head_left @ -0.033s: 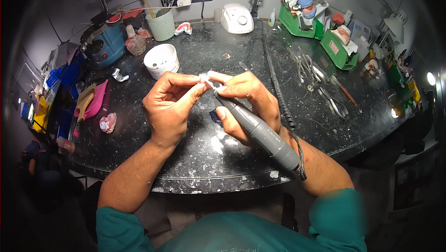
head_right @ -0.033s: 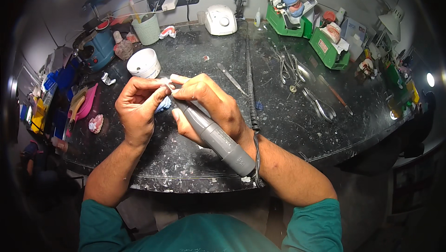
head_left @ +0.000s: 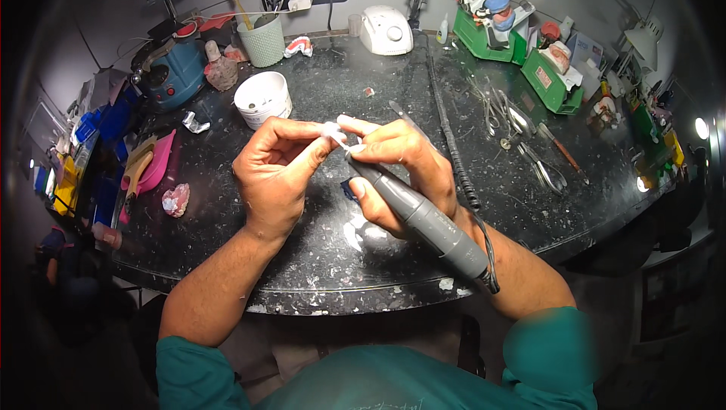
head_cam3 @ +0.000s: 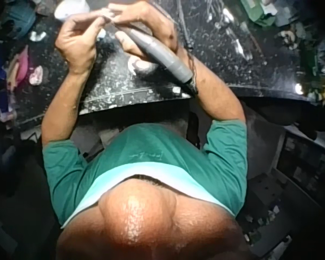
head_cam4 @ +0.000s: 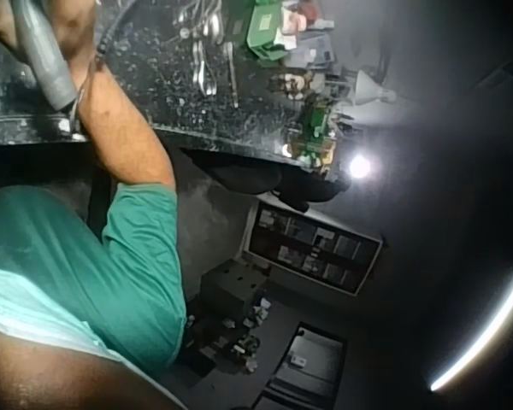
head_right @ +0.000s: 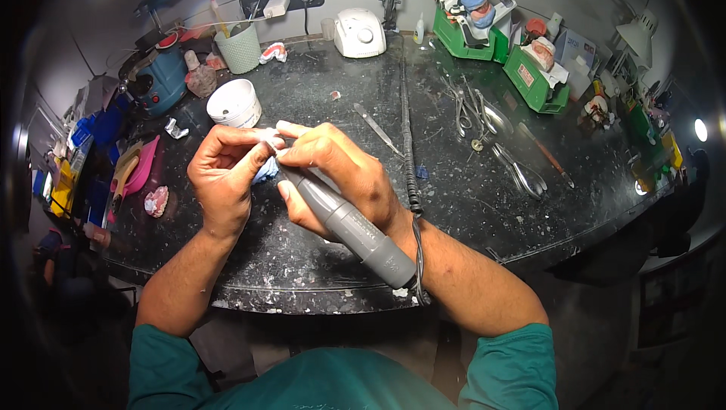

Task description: The person uses a rotary grinding tool to shape and smooth a small white dental prosthesis. They hold the object with their left hand and apply the rotating bit with their right hand, working on various surfaces of the item. The person occasionally pauses to inspect the object before continuing the grinding process.

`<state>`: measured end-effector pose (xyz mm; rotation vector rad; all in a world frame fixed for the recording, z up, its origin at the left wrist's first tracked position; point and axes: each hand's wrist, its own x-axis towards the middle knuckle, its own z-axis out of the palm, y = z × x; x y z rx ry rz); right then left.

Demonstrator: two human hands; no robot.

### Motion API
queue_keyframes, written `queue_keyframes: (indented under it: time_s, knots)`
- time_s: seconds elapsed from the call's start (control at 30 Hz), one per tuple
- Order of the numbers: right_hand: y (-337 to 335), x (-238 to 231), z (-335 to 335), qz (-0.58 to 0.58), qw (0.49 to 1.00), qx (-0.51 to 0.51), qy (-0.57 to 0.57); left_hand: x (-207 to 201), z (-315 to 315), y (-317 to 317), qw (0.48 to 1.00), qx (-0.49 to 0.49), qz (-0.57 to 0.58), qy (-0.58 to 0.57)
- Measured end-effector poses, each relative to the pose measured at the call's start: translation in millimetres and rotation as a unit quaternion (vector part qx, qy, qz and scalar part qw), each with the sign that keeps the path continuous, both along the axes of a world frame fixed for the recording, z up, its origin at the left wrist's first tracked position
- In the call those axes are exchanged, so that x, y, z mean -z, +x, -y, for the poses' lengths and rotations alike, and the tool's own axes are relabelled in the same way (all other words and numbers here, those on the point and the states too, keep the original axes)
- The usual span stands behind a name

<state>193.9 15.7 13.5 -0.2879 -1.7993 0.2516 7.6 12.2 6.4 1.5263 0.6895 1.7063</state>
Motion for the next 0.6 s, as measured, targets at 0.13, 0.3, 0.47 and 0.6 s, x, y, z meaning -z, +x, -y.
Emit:
queue_keyframes:
  time_s: [0.13, 0.3, 0.47, 0.6]
  knots:
    - [2.1, -1.1, 0.0, 0.019, 1.000, -0.009, -0.001, 0.6, 0.7, 1.0, 1.000, -0.008, -0.010, 0.000]
    - [3.2, 0.4, -4.0, 0.017, 1.000, -0.004, 0.001, 0.5, 1.1, 2.1, 1.000, 0.001, 0.005, 0.003]
    - [1.5, 1.8, -2.9, 0.000, 1.000, 0.005, -0.006, -2.4, 1.4, 1.8, 1.000, -0.004, 0.000, 0.002]
    - [1.1, -0.7, 0.8, 0.002, 1.000, 0.010, 0.001, -1.4, 1.6, 3.0, 1.000, -0.006, 0.000, -0.006]
